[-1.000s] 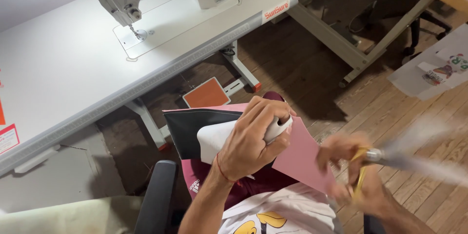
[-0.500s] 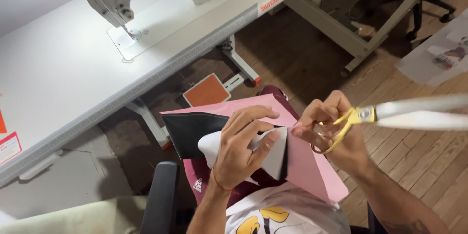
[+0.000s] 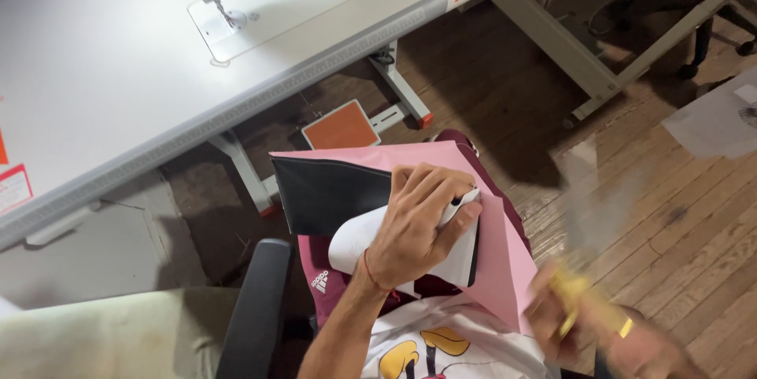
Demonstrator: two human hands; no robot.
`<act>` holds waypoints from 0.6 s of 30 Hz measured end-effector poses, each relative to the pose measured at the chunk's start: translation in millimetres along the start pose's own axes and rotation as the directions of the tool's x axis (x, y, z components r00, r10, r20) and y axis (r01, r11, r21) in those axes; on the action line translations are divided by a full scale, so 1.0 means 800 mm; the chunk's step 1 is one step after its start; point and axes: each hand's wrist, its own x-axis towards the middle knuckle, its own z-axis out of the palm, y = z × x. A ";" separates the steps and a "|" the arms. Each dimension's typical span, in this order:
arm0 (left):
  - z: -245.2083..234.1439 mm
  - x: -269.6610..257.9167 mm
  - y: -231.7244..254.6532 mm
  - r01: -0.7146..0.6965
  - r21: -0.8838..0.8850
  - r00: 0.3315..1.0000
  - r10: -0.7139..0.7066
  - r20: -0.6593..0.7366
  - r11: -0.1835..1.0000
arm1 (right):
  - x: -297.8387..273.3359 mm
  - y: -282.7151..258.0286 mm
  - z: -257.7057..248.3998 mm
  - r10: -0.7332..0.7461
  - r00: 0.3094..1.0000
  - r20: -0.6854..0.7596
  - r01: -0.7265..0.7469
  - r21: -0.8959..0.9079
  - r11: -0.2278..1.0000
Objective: Cutting pieces of leather or fabric from a larger sheet using scissors.
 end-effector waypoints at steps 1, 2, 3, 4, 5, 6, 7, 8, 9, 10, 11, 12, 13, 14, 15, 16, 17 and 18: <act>-0.001 0.001 0.001 0.007 -0.005 1.000 -0.007 -0.002 1.000 | -0.044 -0.033 0.059 0.007 1.000 -0.004 -0.007 -0.003 1.000; 0.000 0.003 0.001 -0.008 -0.005 1.000 0.008 -0.001 1.000 | -0.106 -0.058 0.106 -0.007 0.958 0.287 0.017 -0.032 0.999; 0.000 0.005 0.002 -0.023 -0.005 1.000 0.023 -0.001 1.000 | -0.179 -0.077 0.140 0.000 0.833 0.554 0.035 -0.053 0.998; 0.002 0.005 0.002 -0.015 -0.011 1.000 0.015 -0.004 1.000 | -0.192 -0.084 0.153 0.010 0.835 0.550 0.026 -0.057 0.998; 0.004 0.004 0.002 -0.023 -0.004 1.000 0.023 -0.006 1.000 | -0.205 -0.092 0.166 -0.114 0.834 0.540 0.320 -0.304 0.897; 0.005 0.003 0.003 -0.030 0.005 1.000 0.030 -0.009 1.000 | -0.217 -0.100 0.180 -0.230 0.794 0.563 0.554 -0.514 0.655; 0.009 0.000 0.001 -0.020 0.003 1.000 0.020 -0.012 1.000 | -0.215 -0.092 0.178 -0.219 0.797 0.563 0.547 -0.517 0.658; 0.012 -0.001 -0.001 -0.033 0.007 0.999 0.033 -0.010 0.999 | -0.210 -0.085 0.176 -0.253 0.817 0.518 0.541 -0.540 0.645; 0.015 -0.002 -0.004 -0.047 0.010 0.999 0.047 -0.009 0.999 | -0.207 -0.079 0.174 -0.287 0.834 0.471 0.534 -0.562 0.632; 0.014 -0.002 -0.003 -0.046 0.009 0.999 0.046 -0.007 0.999 | -0.206 -0.075 0.171 -0.287 0.835 0.470 0.533 -0.561 0.633; 0.013 -0.002 -0.002 -0.042 0.005 0.999 0.042 -0.008 0.999 | -0.206 -0.071 0.167 -0.298 0.843 0.448 0.524 -0.559 0.642; 0.013 0.000 -0.003 -0.045 -0.002 0.999 0.045 -0.008 0.999 | -0.205 -0.068 0.164 -0.314 0.850 0.423 0.517 -0.556 0.651; 0.012 0.001 -0.002 -0.051 -0.005 0.999 0.051 -0.004 0.999 | -0.203 -0.071 0.166 -0.320 0.850 0.418 0.518 -0.554 0.652; 0.011 0.001 0.000 -0.047 -0.005 0.999 0.047 -0.004 0.999 | -0.202 -0.074 0.167 -0.243 0.898 0.367 0.422 -0.562 0.712; 0.010 0.001 0.001 -0.043 -0.005 0.999 0.043 -0.004 0.999 | -0.200 -0.078 0.169 -0.160 0.936 0.314 0.320 -0.562 0.763; 0.011 0.002 0.001 -0.042 -0.007 0.999 0.042 -0.002 0.999 | -0.200 -0.079 0.170 -0.160 0.936 0.313 0.318 -0.561 0.764; 0.011 0.002 0.001 -0.048 -0.006 0.999 0.048 0.000 0.999 | -0.199 -0.081 0.171 -0.177 0.920 0.351 0.358 -0.561 0.746; 0.010 0.002 0.000 -0.052 -0.001 0.999 0.052 0.001 0.999 | -0.198 -0.083 0.172 -0.192 0.900 0.391 0.398 -0.561 0.726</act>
